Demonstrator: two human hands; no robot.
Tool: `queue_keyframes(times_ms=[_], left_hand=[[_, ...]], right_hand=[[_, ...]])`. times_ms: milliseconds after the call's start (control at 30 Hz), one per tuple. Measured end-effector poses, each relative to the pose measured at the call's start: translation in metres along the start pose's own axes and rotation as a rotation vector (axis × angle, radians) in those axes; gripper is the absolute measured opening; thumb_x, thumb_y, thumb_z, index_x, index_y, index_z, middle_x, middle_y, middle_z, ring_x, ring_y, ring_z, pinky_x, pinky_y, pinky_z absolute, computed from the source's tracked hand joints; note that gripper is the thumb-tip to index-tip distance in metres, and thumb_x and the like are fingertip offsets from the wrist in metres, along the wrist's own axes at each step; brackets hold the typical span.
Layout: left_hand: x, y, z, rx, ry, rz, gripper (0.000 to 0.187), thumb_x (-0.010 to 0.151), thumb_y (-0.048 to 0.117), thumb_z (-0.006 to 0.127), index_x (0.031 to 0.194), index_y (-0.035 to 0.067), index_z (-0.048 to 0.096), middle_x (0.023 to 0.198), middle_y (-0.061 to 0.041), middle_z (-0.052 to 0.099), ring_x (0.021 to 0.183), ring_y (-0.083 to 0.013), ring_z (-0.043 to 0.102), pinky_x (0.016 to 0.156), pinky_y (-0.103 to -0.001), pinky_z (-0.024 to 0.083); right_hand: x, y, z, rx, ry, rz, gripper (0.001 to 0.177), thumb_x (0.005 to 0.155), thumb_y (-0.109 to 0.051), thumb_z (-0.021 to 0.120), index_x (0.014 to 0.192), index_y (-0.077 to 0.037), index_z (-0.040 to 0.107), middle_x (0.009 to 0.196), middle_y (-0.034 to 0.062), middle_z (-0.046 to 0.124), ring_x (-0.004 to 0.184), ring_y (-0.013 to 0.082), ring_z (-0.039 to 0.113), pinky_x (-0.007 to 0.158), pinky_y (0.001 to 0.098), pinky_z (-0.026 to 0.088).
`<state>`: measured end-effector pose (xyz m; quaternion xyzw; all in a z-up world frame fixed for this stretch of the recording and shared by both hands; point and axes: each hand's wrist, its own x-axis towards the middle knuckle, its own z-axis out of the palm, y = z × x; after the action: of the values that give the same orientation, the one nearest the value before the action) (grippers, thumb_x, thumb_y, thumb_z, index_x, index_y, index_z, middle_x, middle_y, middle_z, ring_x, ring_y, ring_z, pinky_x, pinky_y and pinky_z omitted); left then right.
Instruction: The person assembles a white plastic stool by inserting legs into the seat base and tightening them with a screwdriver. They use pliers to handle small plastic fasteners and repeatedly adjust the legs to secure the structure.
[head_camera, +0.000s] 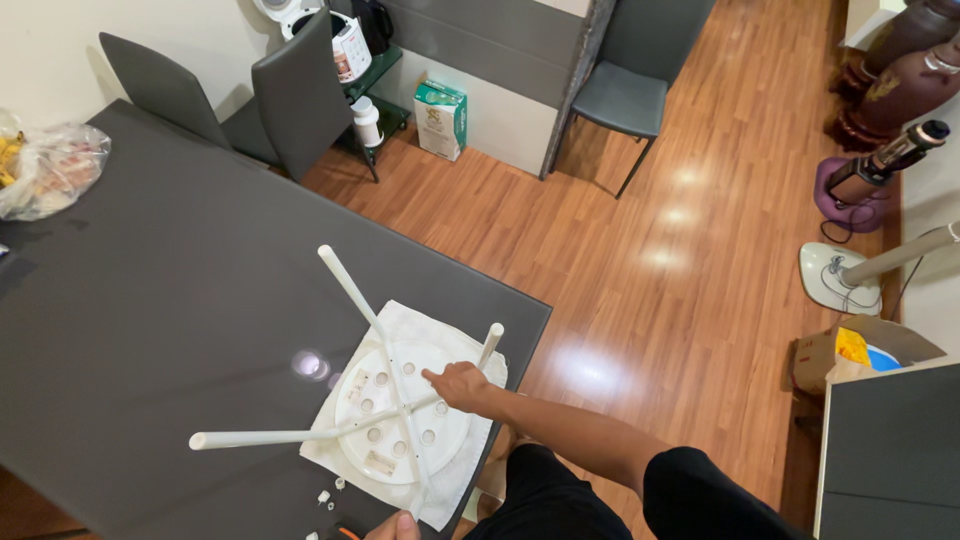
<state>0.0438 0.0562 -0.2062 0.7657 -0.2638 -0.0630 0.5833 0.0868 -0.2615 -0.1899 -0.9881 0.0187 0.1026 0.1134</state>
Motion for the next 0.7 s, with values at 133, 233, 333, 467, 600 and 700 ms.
queue_keyframes(times_ms=[133, 233, 333, 467, 600, 700], left_hand=[[0.002, 0.044, 0.02, -0.123, 0.284, 0.211, 0.02, 0.087, 0.014, 0.066, 0.072, 0.0, 0.069, 0.057, -0.01, 0.065, 0.048, -0.0204, 0.064, 0.051, -0.033, 0.052], [-0.004, 0.08, 0.017, 0.132, 0.407, 0.344, 0.008, 0.083, 0.006, 0.071, 0.082, -0.001, 0.068, 0.073, -0.013, 0.067, 0.065, -0.0312, 0.063, 0.063, -0.043, 0.048], [0.002, 0.129, 0.006, 0.031, 0.288, 0.157, 0.016, 0.088, 0.012, 0.068, 0.074, 0.002, 0.066, 0.067, -0.013, 0.064, 0.059, -0.0312, 0.061, 0.059, -0.042, 0.044], [0.029, 0.187, -0.012, -0.125, 0.182, 0.053, 0.034, 0.092, 0.009, 0.062, 0.06, 0.002, 0.053, 0.054, -0.012, 0.048, 0.045, -0.0281, 0.052, 0.05, -0.037, 0.037], [0.041, 0.217, -0.024, -0.211, 0.14, 0.049, 0.034, 0.094, 0.008, 0.058, 0.06, 0.002, 0.055, 0.055, -0.01, 0.057, 0.046, -0.0242, 0.058, 0.049, -0.033, 0.041], [0.044, 0.223, -0.026, -0.262, 0.12, 0.042, 0.034, 0.093, 0.008, 0.057, 0.06, 0.002, 0.059, 0.056, -0.009, 0.062, 0.047, -0.0217, 0.062, 0.049, -0.031, 0.045]], right_hand=[[0.016, 0.012, 0.002, -0.121, -0.067, -0.085, 0.083, 0.07, -0.018, 0.069, 0.149, -0.021, 0.044, 0.117, 0.0215, 0.066, 0.094, 0.0389, 0.07, 0.063, 0.0478, 0.061], [0.027, 0.02, 0.012, -0.233, -0.2, -0.038, 0.062, 0.1, -0.013, 0.052, 0.161, -0.006, 0.04, 0.126, 0.028, 0.066, 0.095, 0.0354, 0.075, 0.073, 0.0487, 0.062], [0.013, 0.012, 0.016, -0.2, -0.047, 0.086, 0.051, 0.105, -0.043, 0.043, 0.135, -0.005, 0.058, 0.075, 0.0165, 0.075, 0.068, 0.0321, 0.074, 0.058, 0.0473, 0.059], [-0.001, -0.001, -0.014, -0.164, 0.0, -0.001, 0.031, 0.111, -0.034, 0.044, 0.123, -0.009, 0.058, 0.071, 0.0125, 0.07, 0.066, 0.0335, 0.073, 0.058, 0.0475, 0.058], [-0.008, -0.009, -0.04, -0.107, 0.28, -0.231, 0.029, 0.093, -0.028, 0.053, 0.119, -0.014, 0.059, 0.072, 0.0149, 0.069, 0.052, 0.0328, 0.07, 0.045, 0.0457, 0.055], [-0.006, -0.001, -0.044, -0.13, 0.274, -0.198, 0.024, 0.099, -0.031, 0.055, 0.114, -0.013, 0.058, 0.071, 0.0136, 0.069, 0.059, 0.0327, 0.071, 0.052, 0.0439, 0.056]])
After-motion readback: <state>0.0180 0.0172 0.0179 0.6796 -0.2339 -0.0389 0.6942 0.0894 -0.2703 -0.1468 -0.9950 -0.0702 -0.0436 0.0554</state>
